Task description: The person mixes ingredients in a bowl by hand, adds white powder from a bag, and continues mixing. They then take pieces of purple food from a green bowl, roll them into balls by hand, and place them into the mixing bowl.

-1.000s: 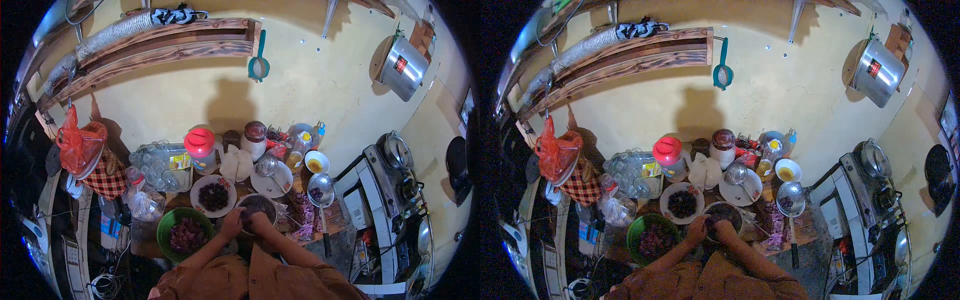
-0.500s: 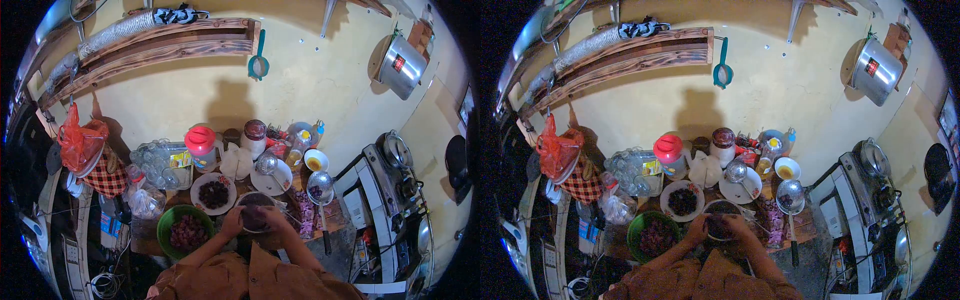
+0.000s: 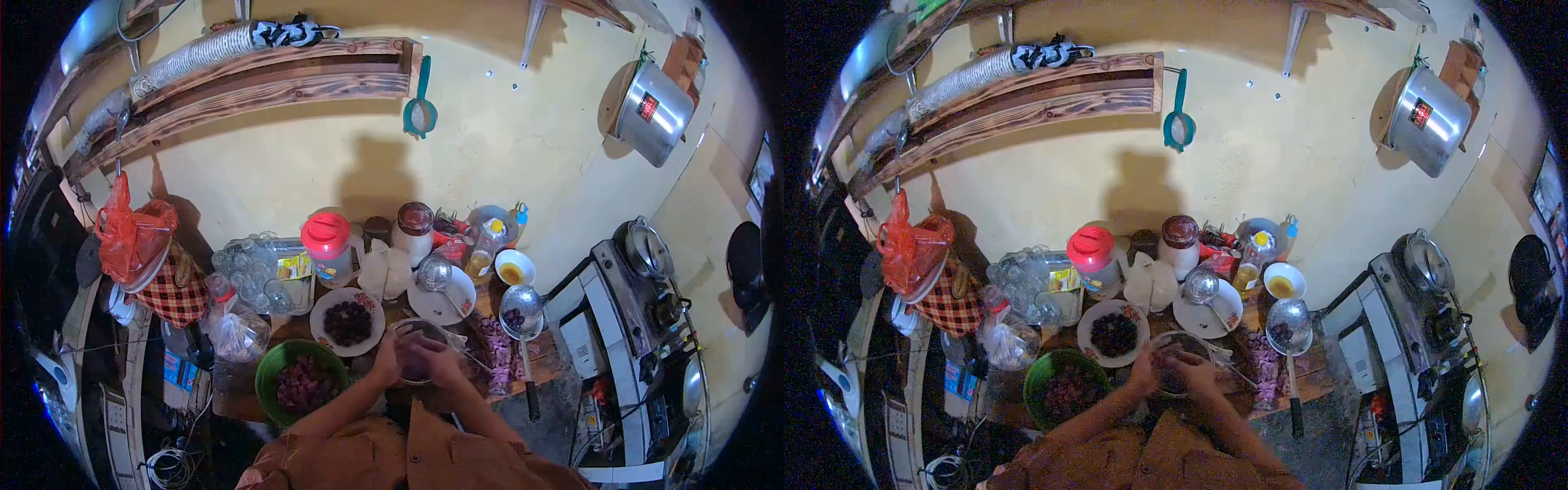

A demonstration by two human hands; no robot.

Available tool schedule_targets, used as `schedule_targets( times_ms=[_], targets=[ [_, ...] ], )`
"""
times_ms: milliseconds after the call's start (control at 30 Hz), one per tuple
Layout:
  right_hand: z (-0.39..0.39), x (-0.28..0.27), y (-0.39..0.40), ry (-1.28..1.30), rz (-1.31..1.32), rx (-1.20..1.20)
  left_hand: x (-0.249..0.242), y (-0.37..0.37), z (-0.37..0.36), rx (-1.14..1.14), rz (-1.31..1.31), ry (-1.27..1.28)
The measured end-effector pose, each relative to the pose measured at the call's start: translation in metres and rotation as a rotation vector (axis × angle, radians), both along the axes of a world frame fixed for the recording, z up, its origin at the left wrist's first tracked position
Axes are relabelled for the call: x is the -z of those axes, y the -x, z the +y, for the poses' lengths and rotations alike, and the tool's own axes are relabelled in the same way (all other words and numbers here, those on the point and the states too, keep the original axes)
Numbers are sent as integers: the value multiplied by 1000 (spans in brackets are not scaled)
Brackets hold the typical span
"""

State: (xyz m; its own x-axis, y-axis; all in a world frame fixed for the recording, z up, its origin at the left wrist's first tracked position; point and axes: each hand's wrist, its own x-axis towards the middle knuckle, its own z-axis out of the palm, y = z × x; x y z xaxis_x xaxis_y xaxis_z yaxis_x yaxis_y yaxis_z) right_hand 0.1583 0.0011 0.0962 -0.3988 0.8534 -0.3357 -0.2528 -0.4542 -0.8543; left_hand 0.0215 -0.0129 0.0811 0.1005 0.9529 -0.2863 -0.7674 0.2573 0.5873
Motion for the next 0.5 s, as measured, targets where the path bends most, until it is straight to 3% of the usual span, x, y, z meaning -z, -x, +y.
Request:
schedule_targets(
  times_ms=[33,67,133,167,233,267,333,367,433,467,500],
  targets=[
    [-3,0,6,-209,-200,40,-13,-2,2,56,-171,25],
    [-9,-1,12,-212,-199,44,-16,-6,7,59,-170,22],
    [-25,-14,20,-687,-631,140,-18,-13,18,-18,-136,126],
    [-26,-25,19,-689,-632,143,-16,-11,20,-16,-136,123],
    [-22,-48,17,-1165,-891,64,-5,-4,27,52,-51,89],
    [-19,-48,16,-1167,-891,68,10,-3,32,53,-49,86],
    [-17,-46,12,-1214,-775,213,42,-3,39,-137,556,-164],
    [-16,-49,8,-1216,-776,215,46,3,39,-136,555,-167],
    [-14,-56,0,-934,-727,320,26,16,33,-92,-62,176],
    [-10,-47,-4,-936,-726,321,17,14,30,-92,-61,173],
    [-4,-29,-10,-660,-494,256,10,10,27,-116,-102,194]
  ],
)
